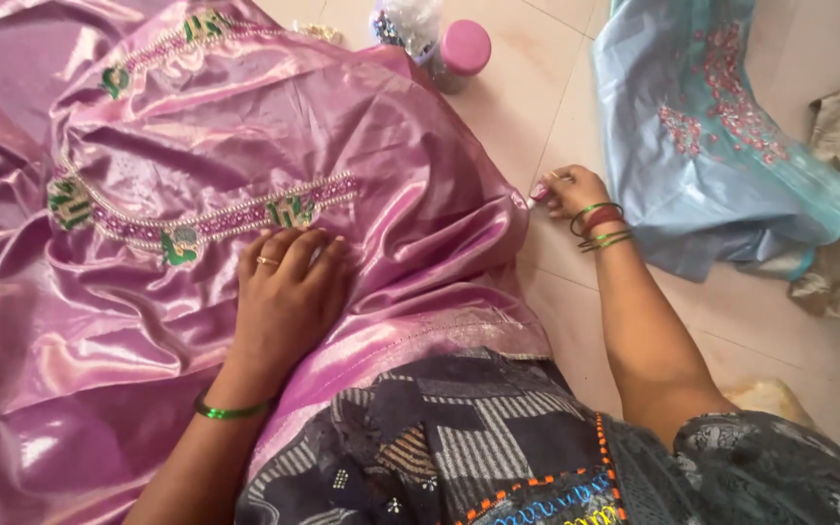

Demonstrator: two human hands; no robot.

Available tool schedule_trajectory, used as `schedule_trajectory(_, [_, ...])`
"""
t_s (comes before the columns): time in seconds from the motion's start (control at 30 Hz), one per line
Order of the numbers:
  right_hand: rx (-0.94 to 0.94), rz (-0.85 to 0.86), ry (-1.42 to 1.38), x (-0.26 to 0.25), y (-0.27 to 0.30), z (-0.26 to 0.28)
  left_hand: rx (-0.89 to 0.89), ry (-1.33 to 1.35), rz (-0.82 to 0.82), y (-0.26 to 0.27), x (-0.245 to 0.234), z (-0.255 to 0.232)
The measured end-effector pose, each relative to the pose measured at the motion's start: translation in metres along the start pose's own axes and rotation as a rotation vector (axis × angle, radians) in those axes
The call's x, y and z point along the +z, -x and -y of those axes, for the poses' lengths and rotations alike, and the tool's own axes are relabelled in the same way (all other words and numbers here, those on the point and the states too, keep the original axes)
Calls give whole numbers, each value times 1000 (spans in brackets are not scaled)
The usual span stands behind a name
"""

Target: Applying glue and small white beads to the embroidered neckline of a pink garment.

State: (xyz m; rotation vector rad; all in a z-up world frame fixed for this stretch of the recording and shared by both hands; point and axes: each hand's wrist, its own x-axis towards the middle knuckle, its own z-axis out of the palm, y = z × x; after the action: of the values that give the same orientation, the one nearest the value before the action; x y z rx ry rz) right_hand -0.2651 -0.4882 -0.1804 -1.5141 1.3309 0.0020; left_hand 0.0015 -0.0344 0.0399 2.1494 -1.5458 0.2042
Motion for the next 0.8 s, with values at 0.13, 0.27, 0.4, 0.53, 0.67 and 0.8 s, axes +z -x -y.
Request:
schedule_trajectory(0.13, [-66, -95, -14, -43, 13, 9, -6, 62, 52, -5, -4, -7])
schedule_trajectory(0.27, [-43, -135, 263, -123, 86, -18, -19, 48, 88, 2, 1, -4])
schedule_trajectory(0.4, [172, -245, 412, -209, 179, -98, -26, 5, 56, 9, 13, 6])
schedule_trajectory(0.53, [350, -407, 614, -251, 250, -211, 0, 14, 107, 22, 23, 20])
schedule_trajectory(0.67, [337, -395, 481, -186, 264, -231, 6, -72, 99, 27, 26, 30])
schedule_trajectory(0.8, [-104, -621, 805, -109, 196, -246, -38, 23, 89, 16, 11, 13])
